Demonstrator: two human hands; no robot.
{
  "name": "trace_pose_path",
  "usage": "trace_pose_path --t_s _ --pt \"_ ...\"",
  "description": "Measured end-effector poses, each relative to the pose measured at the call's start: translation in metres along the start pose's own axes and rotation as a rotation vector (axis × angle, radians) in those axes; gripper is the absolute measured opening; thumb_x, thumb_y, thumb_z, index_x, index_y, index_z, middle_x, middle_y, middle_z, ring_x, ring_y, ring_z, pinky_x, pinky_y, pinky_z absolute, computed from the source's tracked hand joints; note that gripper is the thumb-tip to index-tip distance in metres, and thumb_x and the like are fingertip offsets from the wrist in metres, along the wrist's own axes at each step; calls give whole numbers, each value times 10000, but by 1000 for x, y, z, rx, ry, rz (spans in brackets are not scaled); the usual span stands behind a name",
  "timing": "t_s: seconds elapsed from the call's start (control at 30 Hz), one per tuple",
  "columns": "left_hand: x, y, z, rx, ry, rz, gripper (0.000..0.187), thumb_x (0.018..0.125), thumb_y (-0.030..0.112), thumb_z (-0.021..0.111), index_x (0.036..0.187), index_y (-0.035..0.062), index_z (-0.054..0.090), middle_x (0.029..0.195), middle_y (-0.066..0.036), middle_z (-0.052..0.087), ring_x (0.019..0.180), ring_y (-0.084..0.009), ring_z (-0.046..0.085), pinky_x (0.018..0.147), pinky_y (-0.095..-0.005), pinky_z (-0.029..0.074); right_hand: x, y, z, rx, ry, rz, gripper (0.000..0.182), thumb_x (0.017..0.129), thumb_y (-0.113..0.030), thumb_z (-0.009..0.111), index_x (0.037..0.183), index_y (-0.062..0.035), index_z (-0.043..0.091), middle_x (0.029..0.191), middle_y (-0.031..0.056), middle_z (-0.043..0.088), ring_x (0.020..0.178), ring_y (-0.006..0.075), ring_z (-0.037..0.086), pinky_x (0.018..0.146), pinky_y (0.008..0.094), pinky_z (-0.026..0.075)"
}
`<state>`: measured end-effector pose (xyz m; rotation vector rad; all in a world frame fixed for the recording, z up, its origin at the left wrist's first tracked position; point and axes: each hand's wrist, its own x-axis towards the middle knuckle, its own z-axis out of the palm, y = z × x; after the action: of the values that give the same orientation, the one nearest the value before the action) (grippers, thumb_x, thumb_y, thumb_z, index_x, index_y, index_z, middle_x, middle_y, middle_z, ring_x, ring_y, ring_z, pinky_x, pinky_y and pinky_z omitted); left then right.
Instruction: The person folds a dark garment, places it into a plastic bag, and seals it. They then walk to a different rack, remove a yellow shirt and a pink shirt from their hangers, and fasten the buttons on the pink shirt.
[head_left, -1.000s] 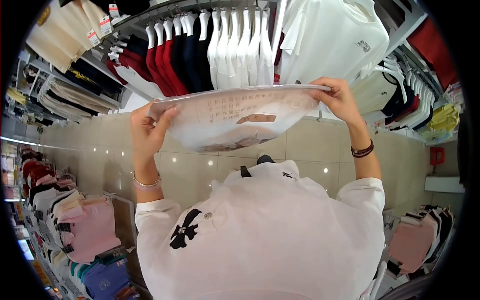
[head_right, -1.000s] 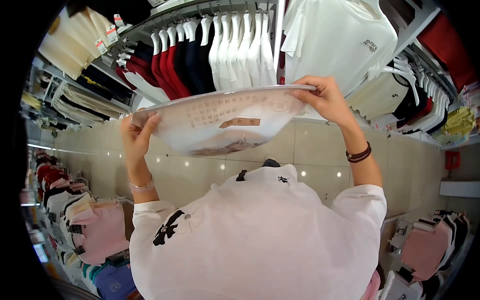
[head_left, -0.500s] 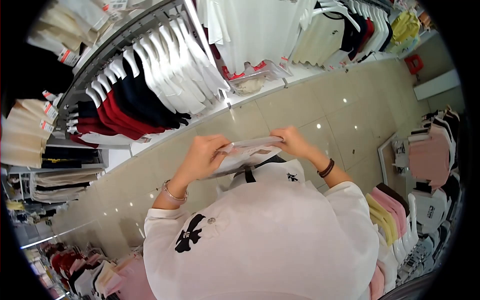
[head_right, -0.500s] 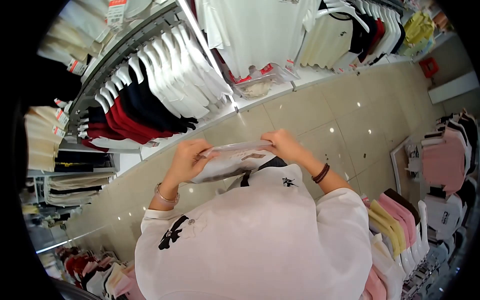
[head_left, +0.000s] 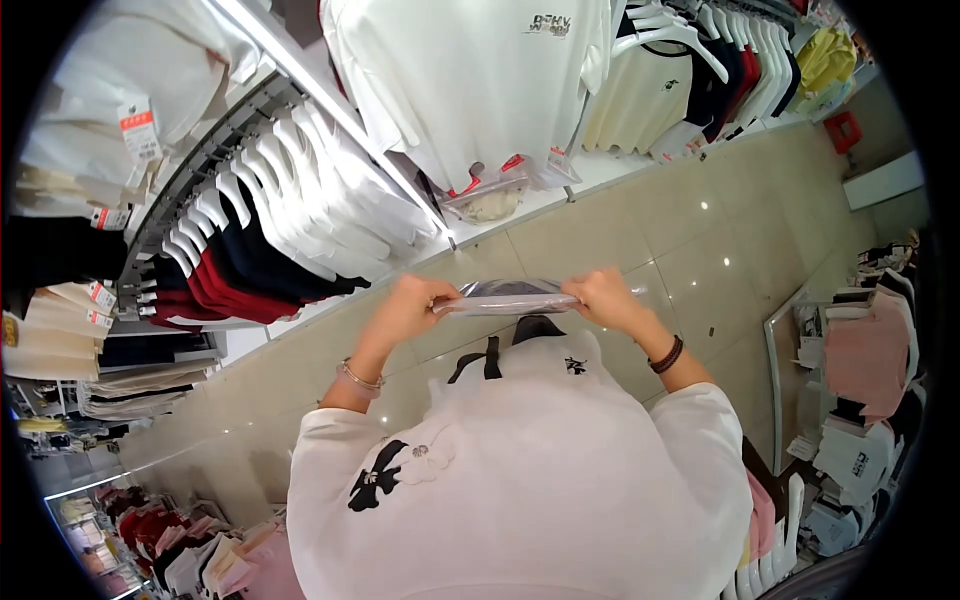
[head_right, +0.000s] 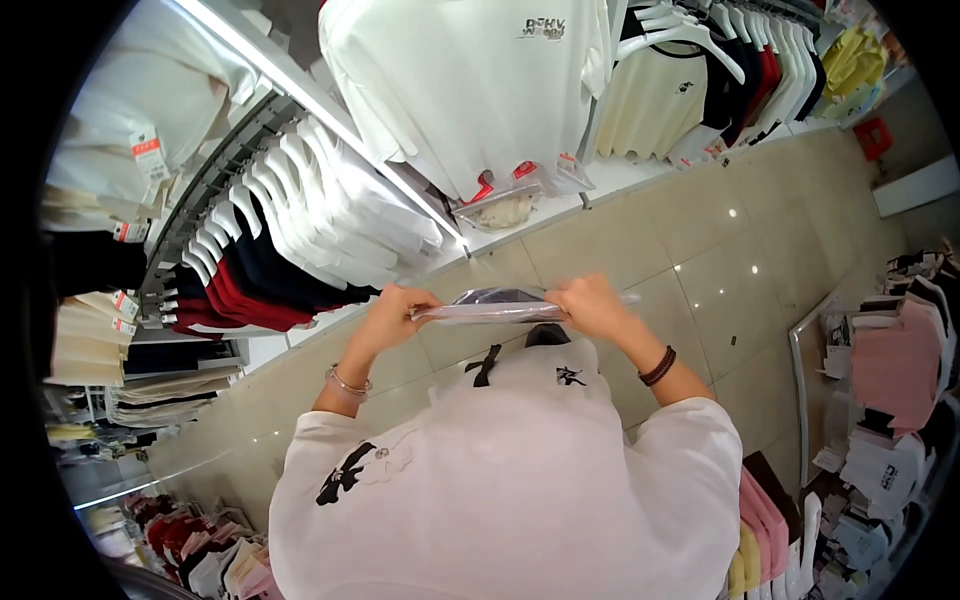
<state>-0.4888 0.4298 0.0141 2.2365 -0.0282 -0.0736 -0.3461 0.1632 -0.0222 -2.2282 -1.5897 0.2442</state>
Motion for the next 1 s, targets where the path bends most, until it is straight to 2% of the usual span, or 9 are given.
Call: trace_pose_path --t_s 0.23,0.33,0.4,0.53,0.63,0.7,0.77,0.8,1.0 --pt "65 -63 32 -85 -146 -76 153 648 -16 626 789 43 635 699 -119 609 595 -201 574 538 -263 438 4 45 20 31 -198 -5 262 754 -281 549 639 -49 512 530 117 528 506 290 540 434 377 401" --pt "93 -109 58 -202 -208 -151 164 660 -30 610 805 42 637 718 -105 618 616 -181 580 552 -262 441 2 59 66 106 -136 21 126 735 -152 502 672 -44 516 550 114 540 520 273 562 445 361 425" --pt "109 -149 74 -256 -274 -201 167 668 -40 597 811 37 635 728 -97 622 626 -168 583 569 -262 449 7 67 92 126 -203 131 68 706 -103 485 691 -46 520 559 102 548 519 262 568 451 353 435" --pt "157 -216 107 -324 -396 -280 167 664 5 625 825 48 632 789 -121 612 691 -205 594 629 -293 469 20 78 158 229 -125 411 76 689 -120 507 713 -53 533 547 102 550 508 265 568 443 370 442" --pt "210 -272 128 147 -244 -124 291 645 91 667 923 57 588 920 -141 576 843 -268 563 722 -342 451 28 93 188 395 -27 682 128 755 -146 524 720 -23 533 530 150 533 484 303 550 442 383 442" --pt "245 -327 144 372 -182 -188 513 623 162 695 1075 58 476 1094 -151 482 1020 -320 459 824 -402 393 34 105 199 475 24 849 198 784 -192 528 717 -6 526 529 167 524 484 322 541 440 389 436" --pt "283 -364 155 601 -116 -297 652 618 169 698 1170 66 366 1191 -153 396 1112 -327 370 853 -443 358 42 122 215 516 79 1014 256 799 -231 528 710 8 517 531 180 518 487 337 533 440 396 431" --pt "300 -373 156 691 -138 -345 694 622 206 704 1188 60 329 1208 -150 372 1135 -320 345 852 -465 350 47 129 226 540 100 1040 265 801 -235 527 704 11 512 533 186 517 489 341 532 440 398 429" --pt "343 -428 172 859 -453 -540 613 682 376 639 1164 101 379 1123 -135 466 1016 -281 480 784 -465 393 93 185 289 632 287 1251 296 811 -244 519 688 23 490 555 221 515 530 382 524 448 430 418"
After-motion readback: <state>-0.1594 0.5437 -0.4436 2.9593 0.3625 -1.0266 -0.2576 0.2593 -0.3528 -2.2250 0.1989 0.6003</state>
